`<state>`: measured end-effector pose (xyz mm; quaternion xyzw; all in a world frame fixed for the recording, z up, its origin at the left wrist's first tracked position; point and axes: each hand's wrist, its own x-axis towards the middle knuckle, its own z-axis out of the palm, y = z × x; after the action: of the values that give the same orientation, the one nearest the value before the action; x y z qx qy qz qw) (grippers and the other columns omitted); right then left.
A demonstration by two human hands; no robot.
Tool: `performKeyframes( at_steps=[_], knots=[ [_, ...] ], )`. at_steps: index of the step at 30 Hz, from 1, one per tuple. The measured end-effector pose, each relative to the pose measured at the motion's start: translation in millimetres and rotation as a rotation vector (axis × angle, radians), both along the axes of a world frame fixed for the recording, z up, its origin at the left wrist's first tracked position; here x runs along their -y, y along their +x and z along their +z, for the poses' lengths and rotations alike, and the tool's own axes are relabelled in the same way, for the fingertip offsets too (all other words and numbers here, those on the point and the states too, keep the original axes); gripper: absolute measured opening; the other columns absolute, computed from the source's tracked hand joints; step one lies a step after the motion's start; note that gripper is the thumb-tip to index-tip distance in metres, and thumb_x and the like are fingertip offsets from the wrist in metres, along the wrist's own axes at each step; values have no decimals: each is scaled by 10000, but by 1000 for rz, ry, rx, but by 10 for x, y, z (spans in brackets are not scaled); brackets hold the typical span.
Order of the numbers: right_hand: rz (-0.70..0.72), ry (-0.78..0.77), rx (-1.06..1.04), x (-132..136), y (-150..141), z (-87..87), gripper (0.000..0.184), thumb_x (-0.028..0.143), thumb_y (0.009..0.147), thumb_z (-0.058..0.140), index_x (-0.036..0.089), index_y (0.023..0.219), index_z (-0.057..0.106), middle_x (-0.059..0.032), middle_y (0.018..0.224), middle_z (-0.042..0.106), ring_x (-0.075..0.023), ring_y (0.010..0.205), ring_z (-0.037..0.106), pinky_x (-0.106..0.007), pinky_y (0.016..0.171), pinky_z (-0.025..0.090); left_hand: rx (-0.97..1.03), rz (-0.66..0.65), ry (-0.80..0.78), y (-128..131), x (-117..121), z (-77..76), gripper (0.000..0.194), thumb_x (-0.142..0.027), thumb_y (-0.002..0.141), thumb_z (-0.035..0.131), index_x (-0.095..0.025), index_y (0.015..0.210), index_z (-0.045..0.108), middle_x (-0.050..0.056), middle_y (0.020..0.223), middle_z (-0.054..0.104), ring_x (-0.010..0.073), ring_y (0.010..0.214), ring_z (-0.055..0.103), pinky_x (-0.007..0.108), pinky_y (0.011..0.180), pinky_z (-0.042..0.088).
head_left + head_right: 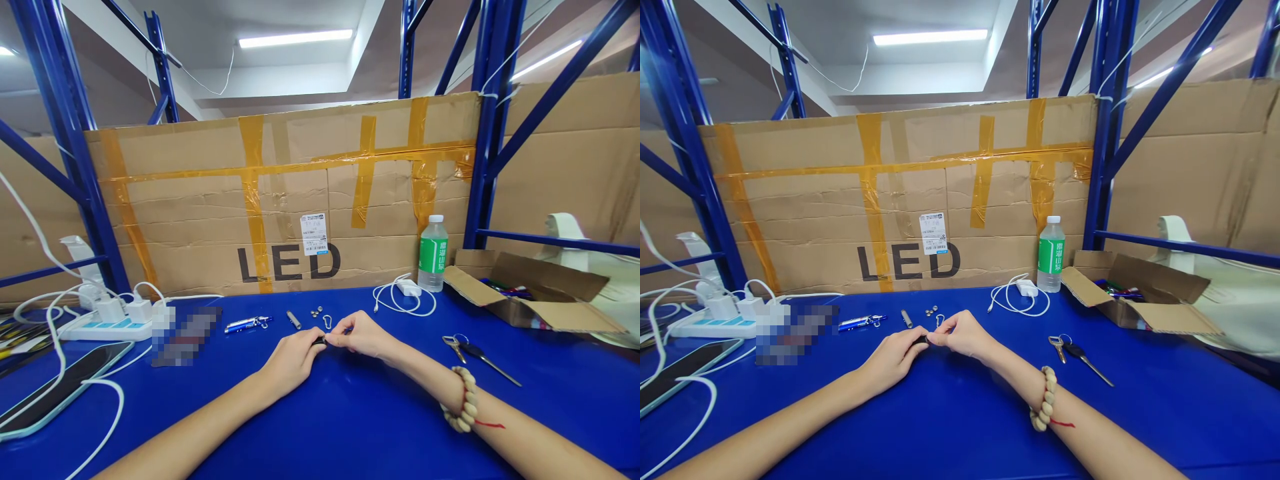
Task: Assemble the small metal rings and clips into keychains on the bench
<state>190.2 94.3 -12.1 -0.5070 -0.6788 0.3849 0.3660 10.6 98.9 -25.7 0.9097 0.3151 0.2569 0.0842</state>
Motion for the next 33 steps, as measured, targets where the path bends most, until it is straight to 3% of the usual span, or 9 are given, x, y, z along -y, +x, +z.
performKeyframes(
  at_steps=[4,9,13,18,22,27,33],
  knots=[
    [-22,-86,5,47,-3,58,363,447,576,684,96,615,597,19,463,404,-42,421,323,-184,387,208,76,-38,17,-4,-9,-8,130,-177,902,401,-178,939,525,8,895,575,155,820,536,243,731,386],
    [26,-168,-27,90,31,132,375,446,557,700,94,643,605,21,505,427,-35,456,348,-171,413,245,144,-98,-24,-2,-12,-11,118,-199,906,386,-186,939,499,2,932,568,145,845,531,235,748,385],
    [104,-184,-4,48,107,95,336,421,582,681,99,654,622,18,524,437,-35,480,342,-170,422,235,150,-106,-55,-4,12,-7,52,-203,893,399,-172,888,440,18,933,561,158,838,533,242,712,389],
    [120,-133,2,-24,131,13,296,368,534,707,95,626,637,21,488,455,-32,455,315,-185,427,213,99,-131,-43,-15,55,7,58,-199,886,394,-167,839,404,28,900,553,168,799,537,240,672,388],
    [117,-14,-39,-73,102,-67,293,349,499,720,90,618,650,-33,607,583,-75,548,450,-199,520,328,99,-134,-23,-16,39,-12,53,-172,871,407,-168,823,388,19,871,548,162,770,531,234,653,374],
    [80,165,69,-81,92,-90,290,375,565,685,103,667,679,-47,666,604,-100,594,483,-210,540,342,116,-116,-38,-15,4,-29,48,-169,875,410,-170,828,399,11,893,549,159,794,526,231,659,364],
    [98,202,137,-50,102,-41,272,377,612,654,113,676,678,-39,684,601,-90,582,466,-207,526,331,150,-122,-71,-16,23,-16,50,-165,878,424,-182,924,420,3,940,569,156,860,539,230,712,383]
  ],
)
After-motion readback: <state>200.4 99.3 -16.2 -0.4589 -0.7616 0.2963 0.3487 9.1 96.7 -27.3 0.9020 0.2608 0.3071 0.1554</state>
